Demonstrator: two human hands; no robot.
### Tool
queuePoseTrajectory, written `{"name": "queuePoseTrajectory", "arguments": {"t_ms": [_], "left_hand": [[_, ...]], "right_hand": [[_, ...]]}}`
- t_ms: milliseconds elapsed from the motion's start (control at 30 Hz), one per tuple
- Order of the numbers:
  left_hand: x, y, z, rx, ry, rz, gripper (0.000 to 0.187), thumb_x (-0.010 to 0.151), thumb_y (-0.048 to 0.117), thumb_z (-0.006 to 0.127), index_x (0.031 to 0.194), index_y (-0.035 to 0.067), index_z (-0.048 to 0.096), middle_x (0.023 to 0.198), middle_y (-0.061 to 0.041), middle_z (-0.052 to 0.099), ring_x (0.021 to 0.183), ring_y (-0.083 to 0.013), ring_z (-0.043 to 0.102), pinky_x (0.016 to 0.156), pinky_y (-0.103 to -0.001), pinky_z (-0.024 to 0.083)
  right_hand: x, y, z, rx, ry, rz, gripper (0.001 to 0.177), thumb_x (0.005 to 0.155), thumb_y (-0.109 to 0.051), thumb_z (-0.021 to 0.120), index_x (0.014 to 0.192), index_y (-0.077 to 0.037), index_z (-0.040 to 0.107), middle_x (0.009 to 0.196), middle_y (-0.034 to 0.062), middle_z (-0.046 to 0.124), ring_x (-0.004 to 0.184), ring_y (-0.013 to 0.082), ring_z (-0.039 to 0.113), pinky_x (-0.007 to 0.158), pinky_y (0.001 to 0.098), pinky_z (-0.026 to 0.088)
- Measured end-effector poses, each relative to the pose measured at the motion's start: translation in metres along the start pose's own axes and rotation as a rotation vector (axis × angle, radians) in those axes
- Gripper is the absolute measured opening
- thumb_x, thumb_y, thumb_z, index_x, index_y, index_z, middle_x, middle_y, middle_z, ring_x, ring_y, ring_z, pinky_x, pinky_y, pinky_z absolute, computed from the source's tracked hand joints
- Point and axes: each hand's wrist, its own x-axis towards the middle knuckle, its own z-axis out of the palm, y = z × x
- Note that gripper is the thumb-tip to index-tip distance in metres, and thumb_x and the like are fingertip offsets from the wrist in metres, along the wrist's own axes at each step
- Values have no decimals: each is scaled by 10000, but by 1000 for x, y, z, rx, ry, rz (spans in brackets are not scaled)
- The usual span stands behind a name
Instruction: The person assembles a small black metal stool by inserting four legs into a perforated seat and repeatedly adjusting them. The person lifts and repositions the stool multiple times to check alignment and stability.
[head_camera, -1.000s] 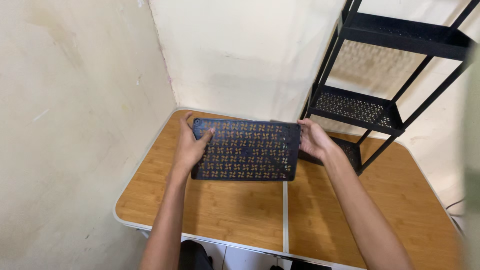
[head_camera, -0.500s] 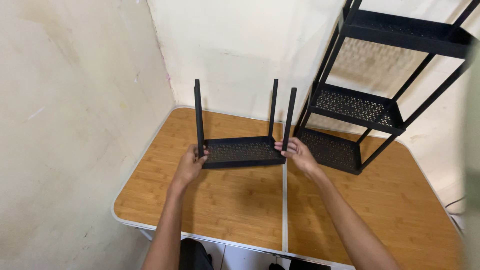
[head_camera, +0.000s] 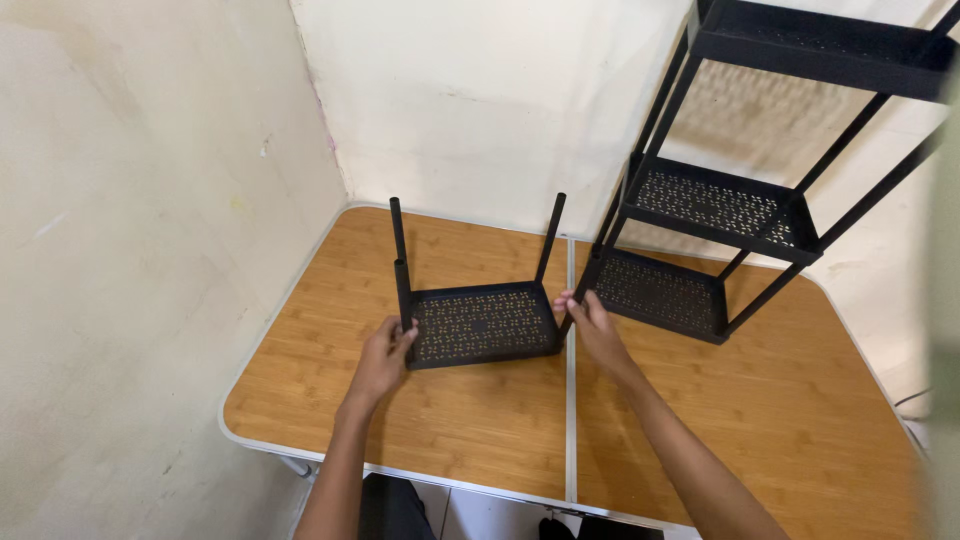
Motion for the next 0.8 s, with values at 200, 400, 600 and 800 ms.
{"name": "queuePoseTrajectory", "arguments": {"t_ms": [200, 400, 600, 800], "left_hand": [[10, 70, 8, -121, 260, 180, 386, 1086, 387, 406, 983, 42, 545, 827, -39, 610, 809, -152, 589, 777, -326, 470], [17, 80, 17, -327, 353, 114, 432, 1124, 381, 317, 839, 90, 463, 705, -6, 404, 669, -128, 397, 648, -309, 375], [31, 63, 27, -575, 405, 119, 426, 1109, 300, 391, 725, 116, 393, 668, 29, 355, 610, -79, 336, 556, -278, 311], [38, 54, 31, -518, 431, 168, 467, 1112, 272, 398, 668, 135, 358, 609, 48, 342, 556, -57, 306, 499, -268, 263]], "right_hand": [[15, -40, 3, 164, 134, -204, 434, 1134, -377, 270, 1115, -56, 561, 936, 47, 582, 936, 164, 599, 937, 326, 503], [18, -47, 15, 197, 205, -223, 401, 1141, -316, 259, 948, -60, 501, 797, 24, 440, 764, 149, 459, 757, 316, 435], [22, -53, 24, 229, 339, -103, 371, 1088, -258, 234, 806, -98, 415, 681, 20, 385, 659, 141, 432, 675, 324, 436], [29, -46, 24, 278, 355, -183, 327, 1045, -209, 266, 756, -97, 372, 654, 8, 331, 593, 121, 326, 570, 309, 331]]}}
